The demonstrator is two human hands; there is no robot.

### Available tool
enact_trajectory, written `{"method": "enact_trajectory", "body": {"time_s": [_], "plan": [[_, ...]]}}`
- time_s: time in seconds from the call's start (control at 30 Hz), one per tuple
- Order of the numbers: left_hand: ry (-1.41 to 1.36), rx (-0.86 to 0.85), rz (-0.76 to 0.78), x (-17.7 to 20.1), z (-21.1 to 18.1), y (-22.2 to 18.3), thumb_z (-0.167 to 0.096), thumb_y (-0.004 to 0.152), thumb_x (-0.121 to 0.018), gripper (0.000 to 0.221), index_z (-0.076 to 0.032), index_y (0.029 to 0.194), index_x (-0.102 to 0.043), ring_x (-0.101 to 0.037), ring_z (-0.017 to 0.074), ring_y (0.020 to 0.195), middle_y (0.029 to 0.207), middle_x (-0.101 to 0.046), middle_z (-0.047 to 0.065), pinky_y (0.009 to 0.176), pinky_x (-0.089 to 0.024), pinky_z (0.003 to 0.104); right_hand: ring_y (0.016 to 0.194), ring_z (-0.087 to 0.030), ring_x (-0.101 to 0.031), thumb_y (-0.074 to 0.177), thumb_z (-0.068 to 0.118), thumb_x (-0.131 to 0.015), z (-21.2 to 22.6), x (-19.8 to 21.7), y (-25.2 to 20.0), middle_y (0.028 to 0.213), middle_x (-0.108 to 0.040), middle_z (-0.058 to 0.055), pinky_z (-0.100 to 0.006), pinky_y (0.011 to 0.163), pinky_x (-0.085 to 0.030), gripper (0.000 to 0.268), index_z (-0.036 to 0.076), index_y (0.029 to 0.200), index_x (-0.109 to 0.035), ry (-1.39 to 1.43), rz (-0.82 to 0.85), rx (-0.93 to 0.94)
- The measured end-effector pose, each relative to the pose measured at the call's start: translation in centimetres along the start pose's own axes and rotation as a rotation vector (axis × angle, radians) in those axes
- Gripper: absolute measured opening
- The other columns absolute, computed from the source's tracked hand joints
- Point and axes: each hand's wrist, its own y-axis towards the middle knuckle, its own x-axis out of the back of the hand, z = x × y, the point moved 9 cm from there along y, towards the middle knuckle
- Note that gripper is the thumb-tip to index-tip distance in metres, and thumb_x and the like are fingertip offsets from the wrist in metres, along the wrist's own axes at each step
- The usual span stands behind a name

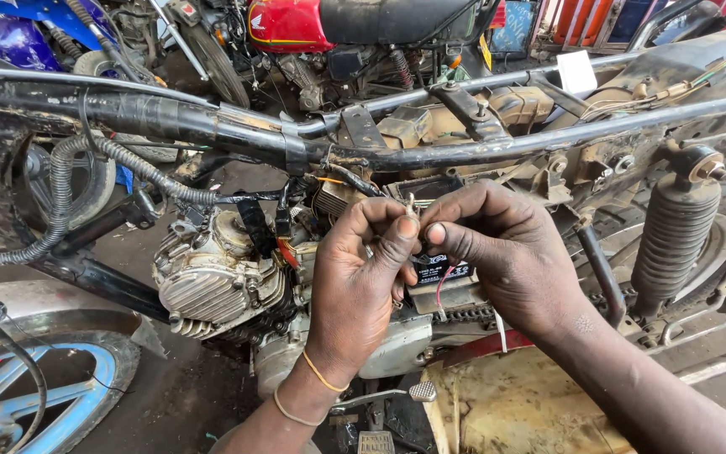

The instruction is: Connecting and securing electrical wiring to an electronic module on a motorcycle frame.

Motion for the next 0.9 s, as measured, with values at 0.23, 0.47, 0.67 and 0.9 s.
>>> {"method": "enact_trajectory", "body": {"time_s": [0.23,0.47,0.67,0.9], "plan": [[0.04,-0.001,0.008,0.0,-0.6,0.0,-0.022,0.098,-0.066,0.014,-0.009,0.103,-0.067,-0.058,0.0082,0.052,0.079,-0.065,0.006,0.039,-0.039,0.018,0.076,-0.011,-0.067,0.085,0.011,-0.08,-0.9,0.6,0.2,0.081,-0.072,-0.004,-0.024,0.071,-0.055,0.01,0.007,0.085,-0.071,-0.092,-0.04,-0.02],[-0.01,0.017,-0.001,0.1,0.2,0.0,-0.022,0.095,-0.069,0.014,-0.009,0.101,-0.067,-0.063,0.0087,0.052,0.086,-0.068,0.004,0.037,-0.041,0.018,0.079,-0.01,-0.062,0.086,0.012,-0.08,-0.7,0.8,0.1,0.083,-0.069,-0.001,-0.024,0.076,-0.051,0.01,0.009,0.085,-0.07,-0.111,-0.052,0.013],[-0.008,-0.006,0.016,-0.1,0.0,-0.1,-0.022,0.096,-0.069,0.014,-0.009,0.102,-0.067,-0.064,0.0099,0.053,0.082,-0.065,0.004,0.038,-0.041,0.018,0.075,-0.01,-0.062,0.086,0.011,-0.079,-1.0,0.8,0.1,0.079,-0.07,-0.003,-0.024,0.071,-0.05,0.01,0.008,0.085,-0.069,-0.05,-0.063,-0.014],[0.012,-0.033,0.023,-0.2,-0.3,-0.1,-0.022,0.096,-0.069,0.013,-0.01,0.101,-0.067,-0.063,0.0096,0.053,0.081,-0.065,0.004,0.038,-0.041,0.018,0.071,-0.011,-0.061,0.087,0.01,-0.078,-1.3,0.9,0.1,0.076,-0.069,-0.005,-0.023,0.067,-0.049,0.01,0.007,0.086,-0.069,-0.003,-0.068,-0.022]]}}
